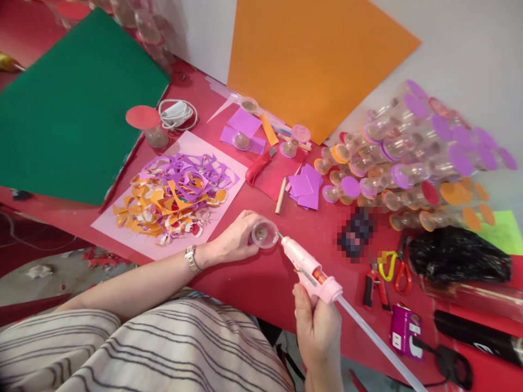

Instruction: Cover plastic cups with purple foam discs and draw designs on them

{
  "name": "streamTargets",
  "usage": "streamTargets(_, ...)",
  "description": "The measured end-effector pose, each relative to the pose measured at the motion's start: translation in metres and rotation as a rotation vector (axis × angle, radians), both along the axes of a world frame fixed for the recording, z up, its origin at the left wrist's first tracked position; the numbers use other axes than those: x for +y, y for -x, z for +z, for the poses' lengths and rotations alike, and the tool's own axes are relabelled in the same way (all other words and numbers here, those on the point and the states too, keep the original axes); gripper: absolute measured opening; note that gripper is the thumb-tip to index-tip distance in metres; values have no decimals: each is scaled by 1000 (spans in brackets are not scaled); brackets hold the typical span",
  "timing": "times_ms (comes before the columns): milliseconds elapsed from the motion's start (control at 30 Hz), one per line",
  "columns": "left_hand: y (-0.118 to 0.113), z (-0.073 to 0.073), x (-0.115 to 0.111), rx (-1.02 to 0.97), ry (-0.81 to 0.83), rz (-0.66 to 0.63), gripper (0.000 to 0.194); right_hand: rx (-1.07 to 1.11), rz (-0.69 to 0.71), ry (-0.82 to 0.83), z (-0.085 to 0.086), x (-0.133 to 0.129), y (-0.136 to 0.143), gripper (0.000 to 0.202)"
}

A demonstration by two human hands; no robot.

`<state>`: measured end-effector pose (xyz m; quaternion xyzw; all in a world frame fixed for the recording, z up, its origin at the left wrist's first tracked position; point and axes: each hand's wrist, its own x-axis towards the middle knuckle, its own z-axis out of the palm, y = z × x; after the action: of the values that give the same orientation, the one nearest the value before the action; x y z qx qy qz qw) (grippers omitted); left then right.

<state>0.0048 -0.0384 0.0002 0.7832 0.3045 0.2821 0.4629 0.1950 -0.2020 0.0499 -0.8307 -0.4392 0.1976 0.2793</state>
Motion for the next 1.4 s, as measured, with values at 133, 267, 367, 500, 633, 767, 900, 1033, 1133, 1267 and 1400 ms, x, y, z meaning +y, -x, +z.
streamTargets(133,0,2,0,1,0,-11,36,-1,-46,9,3,5,9,62)
streamTargets(267,0,2,0,1,8,-11,37,-46,-74,-16,10,5,23,61)
streamTargets(367,1,1,1,-3,15,-8,38,-64,-55,9,12,0,24,61)
streamTargets(500,-1,-2,1,-15,11,-12,38,-55,-56,-7,9,-7,16,63)
streamTargets(633,-3,-4,0,-24,30,24,30,-6,-49,0,6,-5,8,62)
streamTargets(767,-4,-3,0,-6,64,49,22,0,-35,5,4,-3,5,62)
streamTargets(900,-2,-3,0,-2,56,35,22,-8,9,-8,0,-2,2,58)
streamTargets(1033,-2,-5,1,-15,7,27,24,-33,31,-25,-3,2,1,58)
streamTargets(1133,-2,-6,1,-19,-44,22,29,-54,12,-43,-2,6,4,60)
streamTargets(1267,-2,-5,1,-13,-72,16,34,-29,-4,-29,0,4,4,60)
streamTargets(1400,-1,-7,1,-2,-90,11,37,-15,-19,14,1,-5,-1,57)
